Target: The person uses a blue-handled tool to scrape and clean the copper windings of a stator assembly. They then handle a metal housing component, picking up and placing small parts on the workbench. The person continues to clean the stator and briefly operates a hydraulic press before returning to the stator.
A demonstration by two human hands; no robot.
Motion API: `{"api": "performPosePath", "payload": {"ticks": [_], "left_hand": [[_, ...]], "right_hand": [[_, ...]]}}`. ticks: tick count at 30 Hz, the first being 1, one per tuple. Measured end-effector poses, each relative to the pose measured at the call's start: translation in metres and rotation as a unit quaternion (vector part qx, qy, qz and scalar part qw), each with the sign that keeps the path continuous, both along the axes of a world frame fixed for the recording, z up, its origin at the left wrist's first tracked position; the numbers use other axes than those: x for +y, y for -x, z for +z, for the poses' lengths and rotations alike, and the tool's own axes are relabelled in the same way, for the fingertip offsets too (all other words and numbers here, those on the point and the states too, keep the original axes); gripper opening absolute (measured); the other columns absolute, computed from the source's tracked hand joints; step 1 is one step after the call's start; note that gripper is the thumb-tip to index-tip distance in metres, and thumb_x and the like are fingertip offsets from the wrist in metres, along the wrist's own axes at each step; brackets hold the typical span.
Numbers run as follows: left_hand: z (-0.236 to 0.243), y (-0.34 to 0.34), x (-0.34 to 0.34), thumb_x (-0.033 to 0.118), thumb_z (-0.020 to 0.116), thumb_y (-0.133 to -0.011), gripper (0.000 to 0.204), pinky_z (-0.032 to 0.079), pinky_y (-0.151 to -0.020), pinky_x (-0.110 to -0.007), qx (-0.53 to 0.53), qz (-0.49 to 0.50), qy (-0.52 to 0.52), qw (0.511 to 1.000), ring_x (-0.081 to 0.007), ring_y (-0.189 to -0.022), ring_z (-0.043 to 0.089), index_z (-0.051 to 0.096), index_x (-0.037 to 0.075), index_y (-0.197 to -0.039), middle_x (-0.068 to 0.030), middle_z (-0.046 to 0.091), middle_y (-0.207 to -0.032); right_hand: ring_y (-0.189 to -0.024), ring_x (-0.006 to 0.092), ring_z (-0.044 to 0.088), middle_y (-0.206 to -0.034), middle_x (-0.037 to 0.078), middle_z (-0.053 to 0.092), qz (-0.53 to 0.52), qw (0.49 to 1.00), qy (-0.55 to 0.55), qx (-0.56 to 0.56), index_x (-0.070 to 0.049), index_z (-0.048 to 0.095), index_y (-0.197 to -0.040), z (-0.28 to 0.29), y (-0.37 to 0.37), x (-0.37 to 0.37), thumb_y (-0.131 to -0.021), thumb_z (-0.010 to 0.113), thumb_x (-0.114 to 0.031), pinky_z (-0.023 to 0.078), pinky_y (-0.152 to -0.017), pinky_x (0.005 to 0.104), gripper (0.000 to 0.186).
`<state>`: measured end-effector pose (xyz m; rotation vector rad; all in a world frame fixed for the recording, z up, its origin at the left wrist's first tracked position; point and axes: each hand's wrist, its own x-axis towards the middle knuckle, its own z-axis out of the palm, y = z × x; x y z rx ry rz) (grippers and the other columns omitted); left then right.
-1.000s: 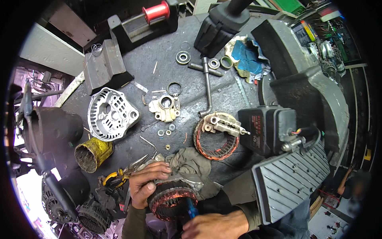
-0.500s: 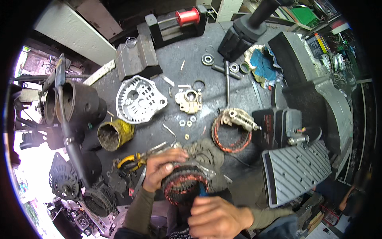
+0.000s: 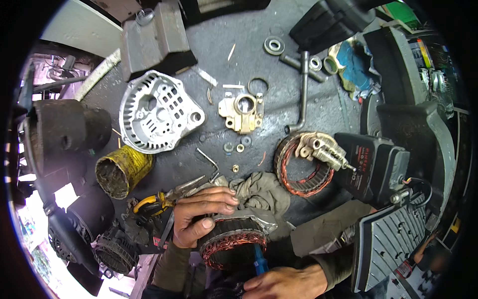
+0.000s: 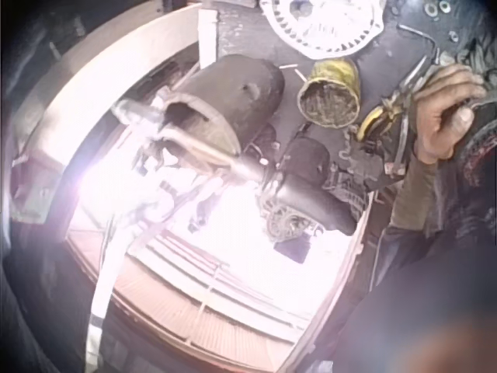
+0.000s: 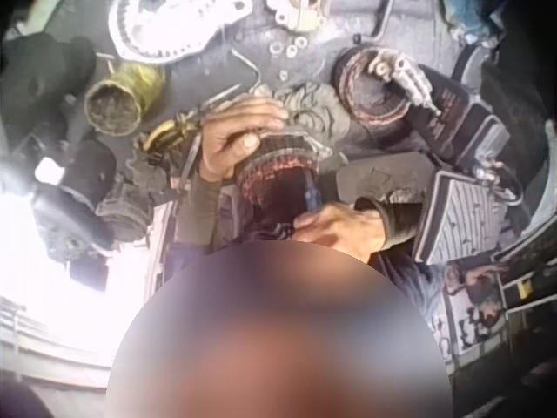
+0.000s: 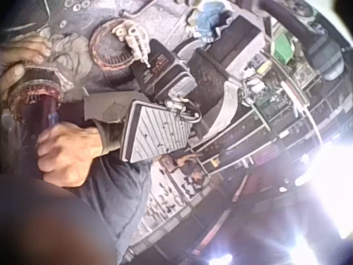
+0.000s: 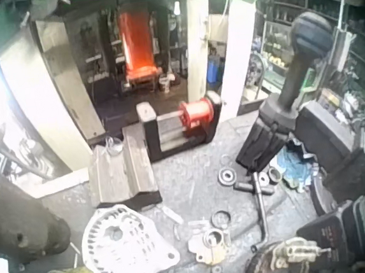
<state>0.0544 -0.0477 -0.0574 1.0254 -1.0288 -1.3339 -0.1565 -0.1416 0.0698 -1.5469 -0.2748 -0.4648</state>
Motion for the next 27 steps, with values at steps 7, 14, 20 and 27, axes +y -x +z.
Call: {"api": "performPosePath", "payload": {"ticks": [7,14,20,27], "left_hand": [[-0.003,0.0,0.002,0.024,0.064,-0.095,0.039,0.045,-0.116,-0.054,0.0,-0.01,0.002,1.0,-0.0419,-0.125,0.067,0.077,-0.007,-0.115,-0.0243,0.075,-0.124],[0.01,0.006,0.006,0.028,0.059,-0.103,0.042,0.042,-0.119,-0.047,-0.007,0.015,-0.02,1.0,-0.0327,-0.129,0.065,0.076,-0.007,-0.12,-0.0201,0.075,-0.128],[0.0,0.013,0.024,0.026,0.057,-0.106,0.041,0.042,-0.119,-0.042,-0.046,0.086,-0.032,0.995,-0.0291,-0.132,0.065,0.076,-0.007,-0.123,-0.0171,0.077,-0.128],[0.0,0.033,0.035,0.022,0.057,-0.108,0.038,0.045,-0.114,-0.035,-0.01,0.171,-0.062,0.983,-0.0226,-0.126,0.066,0.075,-0.008,-0.124,-0.0141,0.076,-0.126]], "right_hand": [[-0.051,0.0202,0.052,-0.073,0.01,0.06,-0.228,0.972,-0.007,-0.059,-0.002,0.064,-0.067,-0.005,0.004,0.026,-0.08,0.067,-0.007,0.038,-0.047,0.0347,0.014],[-0.058,0.0282,0.055,-0.074,0.01,0.063,-0.182,0.98,0.011,0.08,-0.002,0.071,-0.08,0.019,0.02,0.034,-0.078,0.071,-0.009,0.043,-0.056,0.0397,0.007],[-0.058,0.0287,0.062,-0.073,0.015,0.067,-0.13,0.991,-0.034,-0.005,0.003,0.072,-0.076,0.043,0.031,0.064,-0.085,0.065,-0.01,0.052,-0.06,0.0414,0.018],[-0.053,0.0271,0.058,-0.063,0.012,0.064,-0.234,0.968,-0.085,0.023,0.002,0.068,-0.067,0.026,0.034,0.081,-0.069,0.061,-0.005,0.051,-0.06,0.0423,0.011]]}}
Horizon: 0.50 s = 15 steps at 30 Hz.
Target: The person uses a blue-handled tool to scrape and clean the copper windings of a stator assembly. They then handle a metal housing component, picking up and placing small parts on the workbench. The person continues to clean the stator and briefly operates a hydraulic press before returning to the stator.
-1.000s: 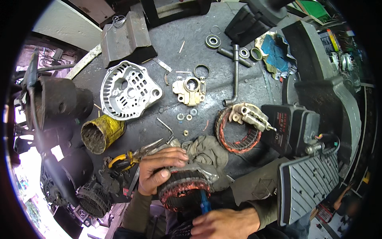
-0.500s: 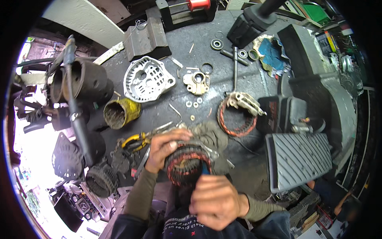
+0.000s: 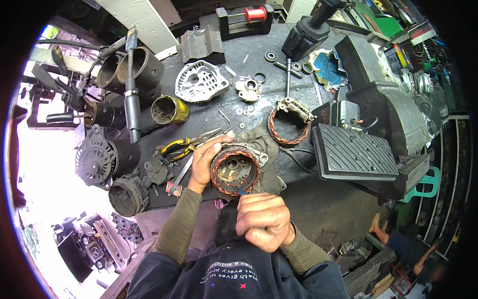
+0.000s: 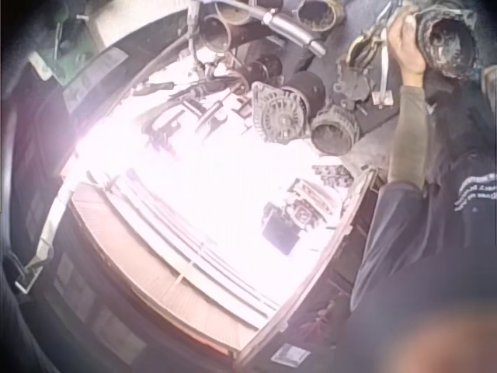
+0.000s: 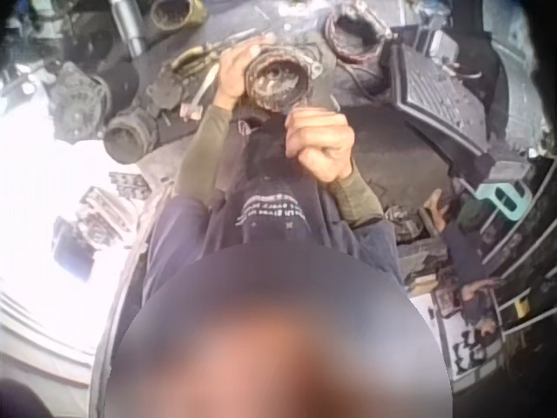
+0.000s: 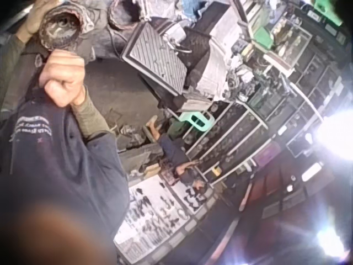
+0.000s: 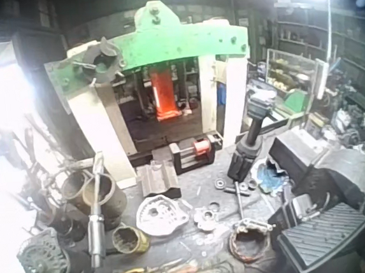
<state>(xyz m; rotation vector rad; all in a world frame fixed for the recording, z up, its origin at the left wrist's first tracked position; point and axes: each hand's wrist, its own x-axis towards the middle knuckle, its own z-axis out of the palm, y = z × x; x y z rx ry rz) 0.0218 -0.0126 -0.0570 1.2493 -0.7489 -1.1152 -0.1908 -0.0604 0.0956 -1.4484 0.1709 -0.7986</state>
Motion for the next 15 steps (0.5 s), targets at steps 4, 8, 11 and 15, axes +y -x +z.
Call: {"api": "performPosePath", "payload": {"ticks": [4,8,11,15], "left_hand": [[-0.001,0.003,0.001,0.022,0.057,-0.109,0.038,0.046,-0.112,-0.033,0.034,0.01,-0.001,0.999,-0.0197,-0.122,0.066,0.074,-0.008,-0.124,-0.0132,0.076,-0.126],[0.0,0.004,0.002,0.022,0.057,-0.11,0.038,0.047,-0.111,-0.032,0.031,0.012,0.003,0.999,-0.0192,-0.121,0.066,0.074,-0.009,-0.123,-0.0127,0.075,-0.126],[0.001,0.006,0.002,0.02,0.056,-0.11,0.036,0.047,-0.11,-0.033,0.043,0.02,0.003,0.999,-0.0193,-0.12,0.067,0.074,-0.008,-0.123,-0.0125,0.076,-0.125],[0.001,0.01,0.004,0.018,0.056,-0.108,0.034,0.048,-0.11,-0.033,0.026,0.033,-0.002,0.999,-0.0195,-0.119,0.067,0.075,-0.008,-0.12,-0.0127,0.077,-0.122]], "right_hand": [[-0.055,0.0264,0.06,-0.065,0.01,0.064,-0.029,1.0,-0.002,-0.005,0.001,0.068,-0.069,-0.016,0.002,0.005,-0.064,0.062,-0.003,0.052,-0.062,0.0401,0.009],[-0.055,0.0255,0.059,-0.065,0.01,0.064,-0.048,0.999,-0.009,-0.018,0.002,0.068,-0.07,-0.024,0.002,0.01,-0.064,0.063,-0.004,0.051,-0.062,0.0398,0.009],[-0.055,0.0255,0.058,-0.064,0.01,0.064,-0.06,0.998,-0.023,-0.026,0.002,0.067,-0.069,-0.027,0.001,0.01,-0.065,0.063,-0.004,0.05,-0.062,0.0398,0.008],[-0.057,0.0259,0.059,-0.065,0.01,0.064,-0.018,1.0,0.003,-0.008,0.002,0.067,-0.069,-0.027,0.007,0.003,-0.065,0.062,-0.003,0.051,-0.062,0.0396,0.008]]}}
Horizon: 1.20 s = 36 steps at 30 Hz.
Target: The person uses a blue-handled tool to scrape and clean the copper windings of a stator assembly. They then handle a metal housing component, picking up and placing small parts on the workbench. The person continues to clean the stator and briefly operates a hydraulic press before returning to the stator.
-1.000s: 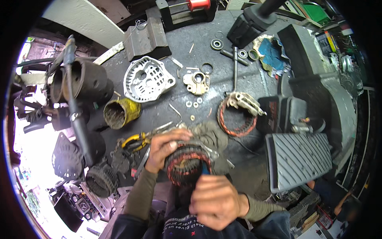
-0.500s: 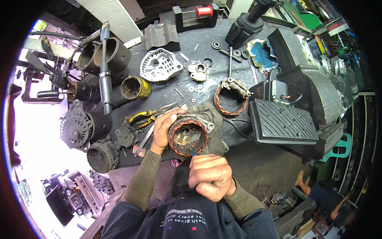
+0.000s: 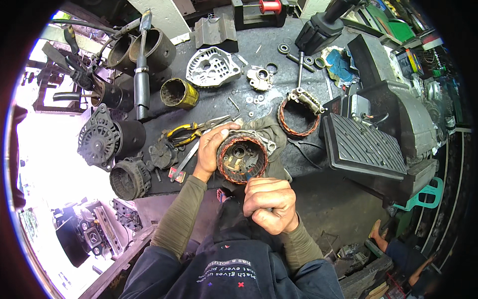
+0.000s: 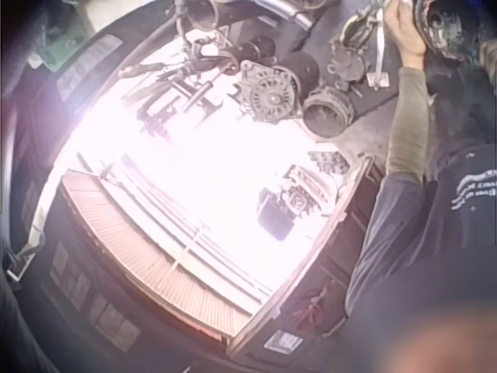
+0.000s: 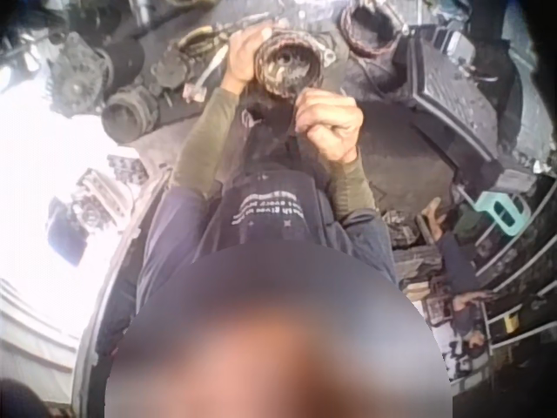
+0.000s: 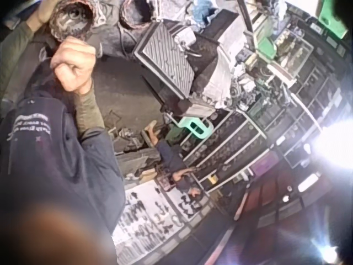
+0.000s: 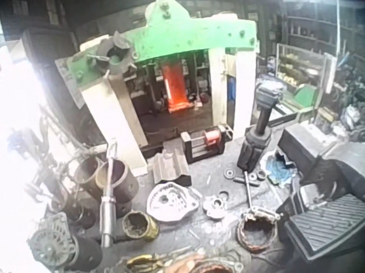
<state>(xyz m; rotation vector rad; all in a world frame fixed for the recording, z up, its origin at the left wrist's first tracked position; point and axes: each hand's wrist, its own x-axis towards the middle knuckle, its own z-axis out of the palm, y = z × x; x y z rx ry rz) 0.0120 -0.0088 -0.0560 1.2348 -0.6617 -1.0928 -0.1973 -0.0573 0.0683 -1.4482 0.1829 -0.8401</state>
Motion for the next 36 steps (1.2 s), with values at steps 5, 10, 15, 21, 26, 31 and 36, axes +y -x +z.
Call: {"api": "performPosePath", "payload": {"ticks": [5,10,15,21,26,31,36], "left_hand": [[-0.001,0.004,0.001,0.017,0.057,-0.107,0.033,0.048,-0.109,-0.032,-0.024,0.021,0.007,0.999,-0.02,-0.117,0.068,0.075,-0.008,-0.118,-0.0128,0.077,-0.121],[0.005,0.013,0.002,0.021,0.052,-0.108,0.039,0.049,-0.108,-0.034,-0.065,0.043,0.003,0.997,-0.0209,-0.119,0.067,0.075,-0.009,-0.12,-0.0139,0.075,-0.125],[0.012,0.02,0.004,0.018,0.051,-0.107,0.038,0.047,-0.109,-0.034,-0.102,0.062,-0.001,0.993,-0.0219,-0.12,0.068,0.076,-0.008,-0.119,-0.0146,0.075,-0.126],[0.014,0.021,0.004,0.017,0.056,-0.108,0.033,0.048,-0.107,-0.033,-0.102,0.078,-0.002,0.992,-0.0202,-0.118,0.068,0.075,-0.007,-0.116,-0.0134,0.077,-0.121],[0.012,0.019,0.004,0.02,0.051,-0.109,0.037,0.049,-0.106,-0.032,-0.121,0.069,-0.003,0.99,-0.0198,-0.116,0.068,0.075,-0.008,-0.117,-0.0135,0.077,-0.121],[0.009,0.018,0.004,0.02,0.053,-0.109,0.036,0.048,-0.107,-0.032,-0.113,0.061,-0.005,0.992,-0.0199,-0.119,0.067,0.075,-0.007,-0.117,-0.0139,0.076,-0.122],[0.008,0.023,0.004,0.013,0.057,-0.108,0.027,0.048,-0.109,-0.034,-0.111,0.081,0.004,0.991,-0.0221,-0.121,0.067,0.075,-0.006,-0.115,-0.0144,0.076,-0.122]], "right_hand": [[-0.061,0.0265,0.06,-0.067,0.013,0.065,-0.063,0.998,-0.024,0.019,0.004,0.067,-0.07,-0.006,0.016,-0.001,-0.067,0.063,-0.003,0.051,-0.063,0.0402,0.009],[-0.061,0.0245,0.056,-0.066,0.014,0.063,-0.168,0.98,-0.091,-0.051,0.005,0.065,-0.073,-0.017,0.026,0.01,-0.077,0.058,-0.007,0.05,-0.065,0.0417,0.015],[-0.06,0.0244,0.055,-0.066,0.015,0.062,-0.19,0.977,-0.091,-0.041,0.006,0.065,-0.073,-0.019,0.029,0.012,-0.077,0.057,-0.007,0.05,-0.065,0.0416,0.016],[-0.058,0.0241,0.053,-0.065,0.015,0.062,-0.153,0.981,-0.102,-0.058,0.007,0.064,-0.072,-0.015,0.028,0.007,-0.076,0.057,-0.007,0.048,-0.064,0.0405,0.017],[-0.059,0.0239,0.055,-0.065,0.015,0.063,-0.118,0.989,-0.075,-0.038,0.006,0.065,-0.072,-0.014,0.024,0.006,-0.077,0.06,-0.009,0.047,-0.064,0.0398,0.017],[-0.076,0.0254,0.061,-0.086,0.015,0.067,-0.104,0.993,-0.012,0.053,0.004,0.067,-0.089,0.001,0.02,0.008,-0.086,0.069,-0.017,0.052,-0.076,0.0393,0.021],[-0.098,0.0353,0.066,-0.109,0.019,0.063,-0.163,0.898,0.248,0.324,-0.001,0.064,-0.121,0.031,0.039,0.009,-0.097,0.072,-0.02,0.054,-0.087,0.0432,0.031]]}}
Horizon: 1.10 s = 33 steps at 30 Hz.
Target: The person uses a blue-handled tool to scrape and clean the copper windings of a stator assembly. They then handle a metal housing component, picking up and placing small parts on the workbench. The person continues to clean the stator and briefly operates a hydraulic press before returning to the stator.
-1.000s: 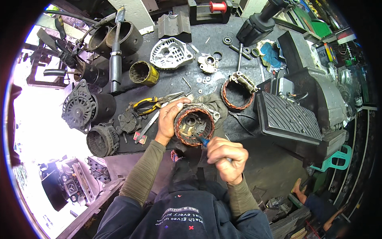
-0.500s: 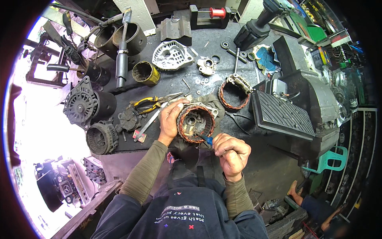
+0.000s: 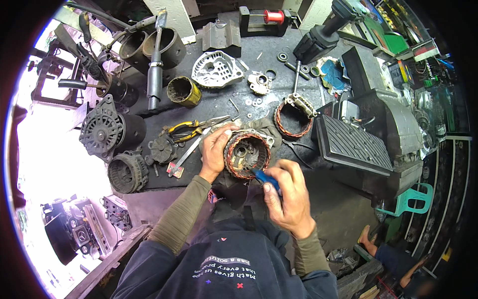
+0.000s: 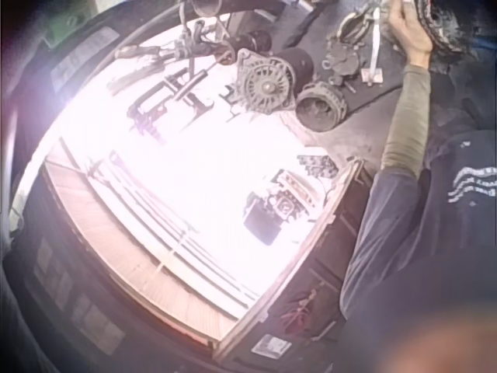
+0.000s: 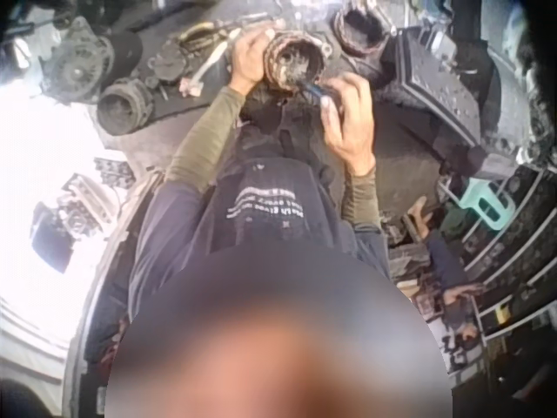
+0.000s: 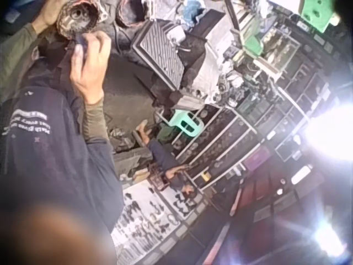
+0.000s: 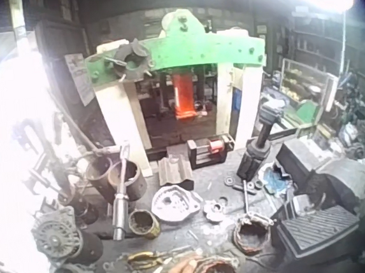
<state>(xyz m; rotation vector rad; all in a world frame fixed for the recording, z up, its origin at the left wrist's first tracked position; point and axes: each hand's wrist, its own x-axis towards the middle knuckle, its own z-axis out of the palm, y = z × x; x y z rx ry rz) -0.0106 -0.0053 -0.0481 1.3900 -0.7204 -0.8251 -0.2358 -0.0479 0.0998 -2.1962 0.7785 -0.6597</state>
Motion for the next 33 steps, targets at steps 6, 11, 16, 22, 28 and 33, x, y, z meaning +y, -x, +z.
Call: {"api": "performPosePath", "payload": {"ticks": [6,11,16,22,28,33], "left_hand": [[0.011,0.015,-0.003,0.013,0.063,-0.102,0.023,0.047,-0.107,-0.035,-0.042,0.018,0.002,0.999,-0.0254,-0.117,0.067,0.076,-0.004,-0.111,-0.0146,0.073,-0.116],[0.022,0.029,-0.005,0.018,0.066,-0.1,0.025,0.046,-0.108,-0.036,-0.065,0.056,-0.009,0.996,-0.0278,-0.119,0.066,0.078,-0.002,-0.11,-0.0153,0.074,-0.118],[0.029,0.038,-0.007,0.017,0.066,-0.1,0.023,0.049,-0.105,-0.04,-0.038,0.101,-0.016,0.994,-0.0312,-0.116,0.068,0.081,0.0,-0.104,-0.0157,0.076,-0.111],[0.023,0.042,-0.009,0.024,0.056,-0.108,0.034,0.05,-0.102,-0.036,-0.022,0.128,-0.027,0.991,-0.0269,-0.111,0.069,0.081,0.0,-0.106,-0.0133,0.076,-0.112],[0.019,0.043,-0.008,0.026,0.057,-0.108,0.032,0.053,-0.09,-0.041,-0.065,0.135,0.034,0.988,-0.0331,-0.097,0.07,0.074,0.0,-0.099,-0.0202,0.072,-0.098],[0.004,0.034,0.001,0.037,0.063,-0.108,0.046,0.047,-0.109,-0.044,-0.059,0.074,-0.071,0.993,-0.0351,-0.123,0.065,0.072,-0.007,-0.116,-0.0236,0.069,-0.123]], "right_hand": [[-0.087,0.0348,0.068,-0.103,0.015,0.064,-0.012,0.992,-0.008,0.125,-0.002,0.065,-0.123,0.017,0.025,-0.007,-0.095,0.073,-0.01,0.055,-0.073,0.0422,0.03],[-0.089,0.0327,0.065,-0.108,0.017,0.064,-0.019,0.987,-0.087,0.136,-0.001,0.068,-0.119,0.013,0.049,-0.014,-0.099,0.062,-0.008,0.054,-0.076,0.0391,0.022],[-0.077,0.0181,0.066,-0.092,0.012,0.067,-0.159,0.947,-0.278,0.031,0.0,0.066,-0.128,-0.007,0.058,-0.012,-0.11,0.056,-0.018,0.054,-0.072,0.0343,0.027],[-0.076,0.0101,0.065,-0.093,0.008,0.068,-0.127,0.926,-0.328,0.134,-0.001,0.062,-0.137,-0.008,0.076,-0.022,-0.114,0.051,-0.018,0.052,-0.063,0.0268,0.031],[-0.105,0.016,0.064,-0.134,0.009,0.067,-0.093,0.939,-0.31,0.118,-0.001,0.061,-0.144,0.012,0.061,-0.013,-0.105,0.064,-0.017,0.055,-0.087,0.0304,0.043],[-0.126,0.0351,0.065,-0.137,0.025,0.07,-0.123,0.947,-0.185,0.233,0.005,0.06,-0.145,0.031,0.04,0.01,-0.115,0.05,-0.021,0.048,-0.108,0.0408,0.041]]}}
